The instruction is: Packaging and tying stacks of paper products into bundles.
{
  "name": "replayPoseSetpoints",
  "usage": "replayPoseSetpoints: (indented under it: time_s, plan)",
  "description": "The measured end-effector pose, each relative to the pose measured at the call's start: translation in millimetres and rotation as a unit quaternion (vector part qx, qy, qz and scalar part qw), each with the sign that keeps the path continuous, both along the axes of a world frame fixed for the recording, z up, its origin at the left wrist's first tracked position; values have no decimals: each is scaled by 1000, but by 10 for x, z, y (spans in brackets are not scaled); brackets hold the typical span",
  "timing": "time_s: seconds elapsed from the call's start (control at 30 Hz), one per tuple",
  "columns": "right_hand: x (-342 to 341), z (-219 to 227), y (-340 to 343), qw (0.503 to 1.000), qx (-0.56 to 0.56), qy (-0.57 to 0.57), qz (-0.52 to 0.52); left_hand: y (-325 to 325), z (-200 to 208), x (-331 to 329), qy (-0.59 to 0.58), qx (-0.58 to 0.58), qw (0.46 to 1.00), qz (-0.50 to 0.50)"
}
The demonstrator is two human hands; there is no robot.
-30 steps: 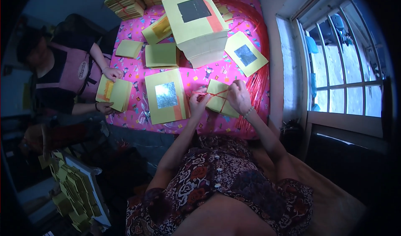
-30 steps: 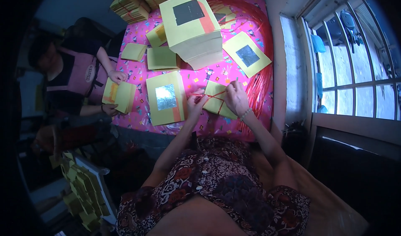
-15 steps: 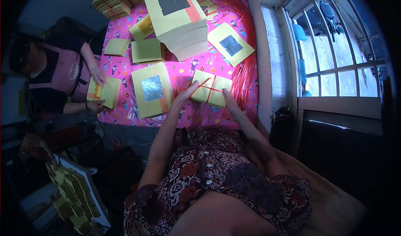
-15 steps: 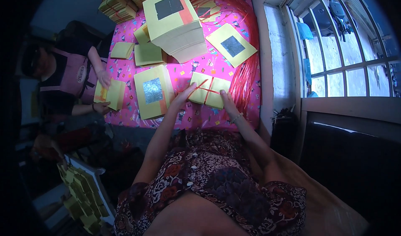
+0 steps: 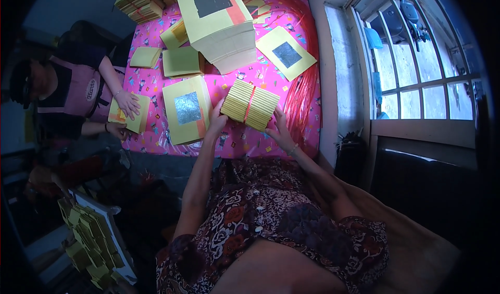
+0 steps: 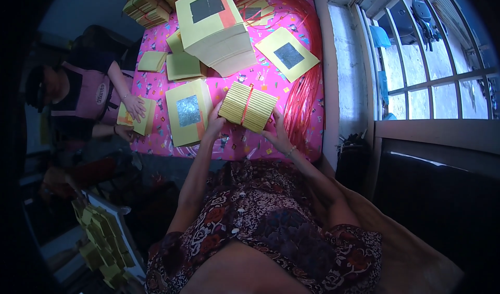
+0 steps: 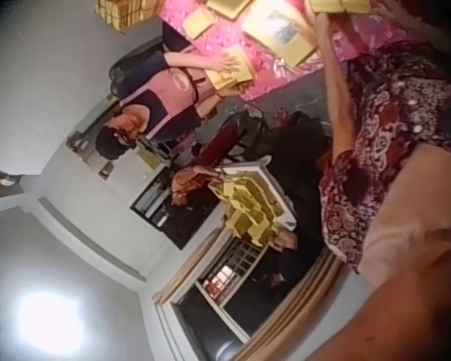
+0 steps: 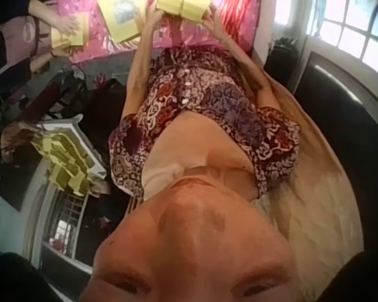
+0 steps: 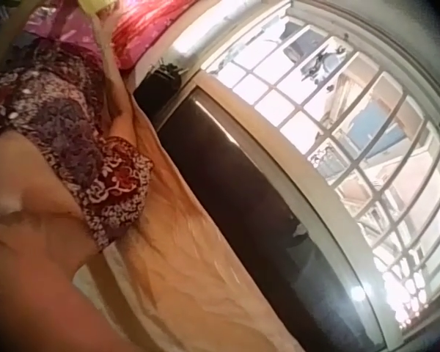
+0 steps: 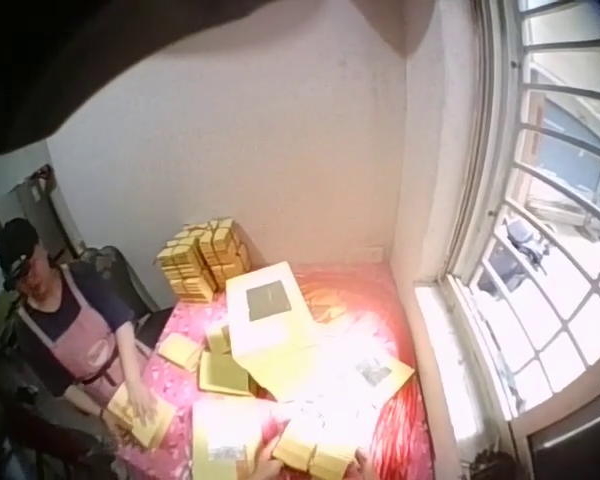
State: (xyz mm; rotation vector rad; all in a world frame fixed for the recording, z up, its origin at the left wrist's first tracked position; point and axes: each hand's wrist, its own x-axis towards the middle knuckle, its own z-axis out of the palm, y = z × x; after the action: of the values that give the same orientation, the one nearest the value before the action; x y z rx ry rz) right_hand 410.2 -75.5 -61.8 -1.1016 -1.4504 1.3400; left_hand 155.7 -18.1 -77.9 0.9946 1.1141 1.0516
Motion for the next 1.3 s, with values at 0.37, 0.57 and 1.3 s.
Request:
replayPoseSetpoints:
  time_s: [0.37,0.57,1.3]
  plan:
    - [-409,-327,604,961,-115,12,-251,246,235,244,187,65,978,63]
    - [-343,-509,704,960,-89,-48,-261,362,354,237,274,34,961,22]
    - [-649,331,1272,870,136,-458,-125,766,661,119,532,84,841,-59]
